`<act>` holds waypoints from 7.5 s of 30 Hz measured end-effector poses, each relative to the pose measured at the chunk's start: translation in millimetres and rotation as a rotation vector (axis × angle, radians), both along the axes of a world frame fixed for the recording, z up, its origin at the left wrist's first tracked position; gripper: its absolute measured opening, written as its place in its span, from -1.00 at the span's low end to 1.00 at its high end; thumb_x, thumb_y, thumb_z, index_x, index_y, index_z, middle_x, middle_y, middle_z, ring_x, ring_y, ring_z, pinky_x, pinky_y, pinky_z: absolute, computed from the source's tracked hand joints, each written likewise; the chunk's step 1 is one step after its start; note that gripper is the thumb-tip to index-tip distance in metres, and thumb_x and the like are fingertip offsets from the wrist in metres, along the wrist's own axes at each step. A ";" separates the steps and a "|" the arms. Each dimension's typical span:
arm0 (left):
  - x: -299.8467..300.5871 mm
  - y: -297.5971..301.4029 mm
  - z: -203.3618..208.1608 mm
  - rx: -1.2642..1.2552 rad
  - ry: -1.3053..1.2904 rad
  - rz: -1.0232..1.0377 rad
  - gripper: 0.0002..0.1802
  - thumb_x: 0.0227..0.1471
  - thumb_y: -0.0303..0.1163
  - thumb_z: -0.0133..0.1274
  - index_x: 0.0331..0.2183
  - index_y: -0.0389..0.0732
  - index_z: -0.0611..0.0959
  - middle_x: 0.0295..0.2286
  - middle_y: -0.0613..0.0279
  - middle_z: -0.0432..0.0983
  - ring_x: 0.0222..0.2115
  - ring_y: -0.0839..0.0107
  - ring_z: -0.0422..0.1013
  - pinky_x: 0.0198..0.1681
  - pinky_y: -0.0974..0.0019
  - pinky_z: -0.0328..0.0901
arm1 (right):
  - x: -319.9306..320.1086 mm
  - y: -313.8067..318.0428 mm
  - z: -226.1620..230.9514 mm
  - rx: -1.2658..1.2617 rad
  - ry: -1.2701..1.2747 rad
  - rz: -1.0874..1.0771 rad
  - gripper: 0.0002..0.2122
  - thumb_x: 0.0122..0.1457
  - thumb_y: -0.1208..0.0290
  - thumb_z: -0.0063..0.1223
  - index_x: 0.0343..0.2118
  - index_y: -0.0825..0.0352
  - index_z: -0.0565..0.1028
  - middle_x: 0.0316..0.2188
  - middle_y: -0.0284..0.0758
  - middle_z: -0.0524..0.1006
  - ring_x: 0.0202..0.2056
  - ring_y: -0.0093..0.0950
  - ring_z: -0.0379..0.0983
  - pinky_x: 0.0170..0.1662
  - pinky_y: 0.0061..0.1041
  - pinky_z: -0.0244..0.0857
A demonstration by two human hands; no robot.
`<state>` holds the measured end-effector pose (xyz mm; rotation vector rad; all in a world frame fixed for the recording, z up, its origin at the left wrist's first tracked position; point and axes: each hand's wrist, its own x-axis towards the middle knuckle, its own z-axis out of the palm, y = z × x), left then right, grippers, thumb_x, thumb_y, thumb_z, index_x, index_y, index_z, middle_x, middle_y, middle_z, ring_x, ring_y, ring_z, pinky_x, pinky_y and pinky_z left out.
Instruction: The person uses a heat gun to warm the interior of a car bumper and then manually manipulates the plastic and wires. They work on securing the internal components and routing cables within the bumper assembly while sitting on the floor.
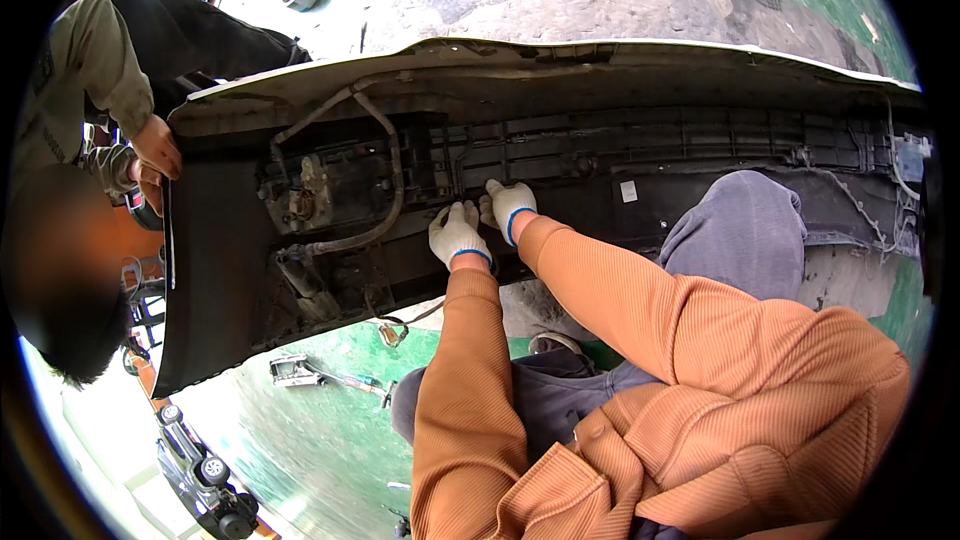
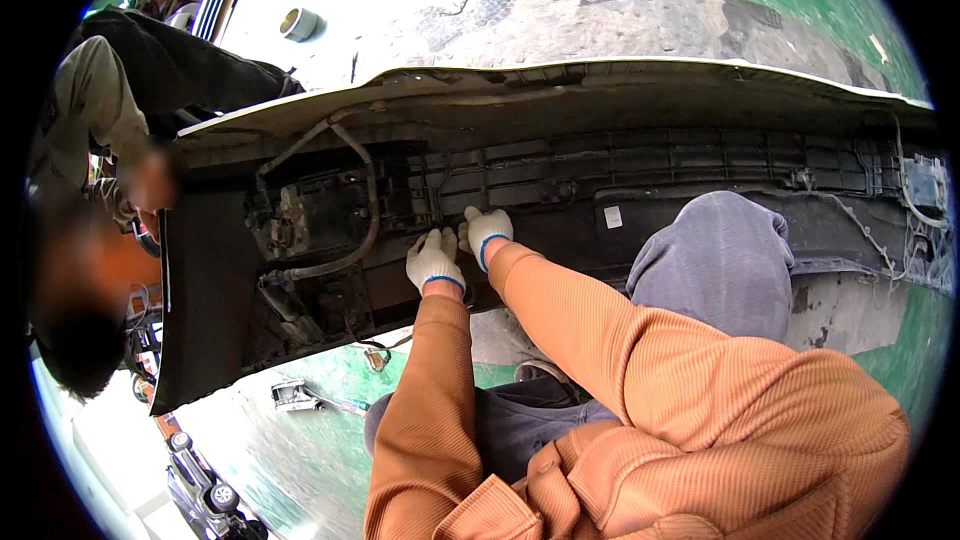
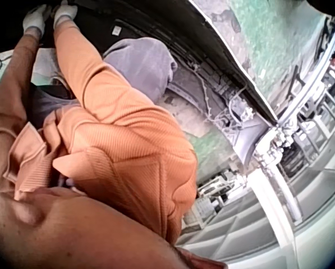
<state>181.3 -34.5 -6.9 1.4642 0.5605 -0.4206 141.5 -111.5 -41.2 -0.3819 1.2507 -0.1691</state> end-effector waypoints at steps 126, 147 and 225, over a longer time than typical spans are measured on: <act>34.3 28.7 152.1 0.341 -0.067 -1.059 -0.66 0.18 -0.41 0.15 -0.06 -0.42 0.63 -0.43 0.22 0.56 -0.54 0.56 0.36 -0.45 0.48 0.28 | 20.9 -86.0 34.2 -0.159 -0.322 0.679 -0.80 0.26 0.33 0.03 -0.36 0.35 0.58 -0.51 -0.34 0.57 -0.68 -0.62 0.24 -0.68 -0.56 0.08; 56.9 1.4 111.4 -0.003 0.053 -0.641 -0.63 0.27 -0.48 0.08 0.07 -0.38 0.60 -0.44 0.21 0.61 -0.59 0.52 0.43 -0.38 0.38 0.48 | 13.6 -15.2 41.5 -0.464 -0.470 0.277 -0.57 0.19 0.44 0.32 0.10 0.51 0.53 -0.10 -0.11 0.68 -0.13 -0.40 0.63 -0.05 -0.45 0.51; -0.2 -23.4 57.9 1.025 -0.689 -0.514 -0.63 0.19 -0.27 0.19 -0.10 -0.37 0.66 -0.17 -0.15 0.67 -0.13 -0.04 0.59 0.00 0.05 0.44 | 9.1 -44.1 48.9 -0.227 -0.607 0.470 -0.61 0.22 0.23 0.31 0.03 0.35 0.62 -0.22 -0.30 0.68 -0.23 -0.51 0.58 -0.15 -0.48 0.48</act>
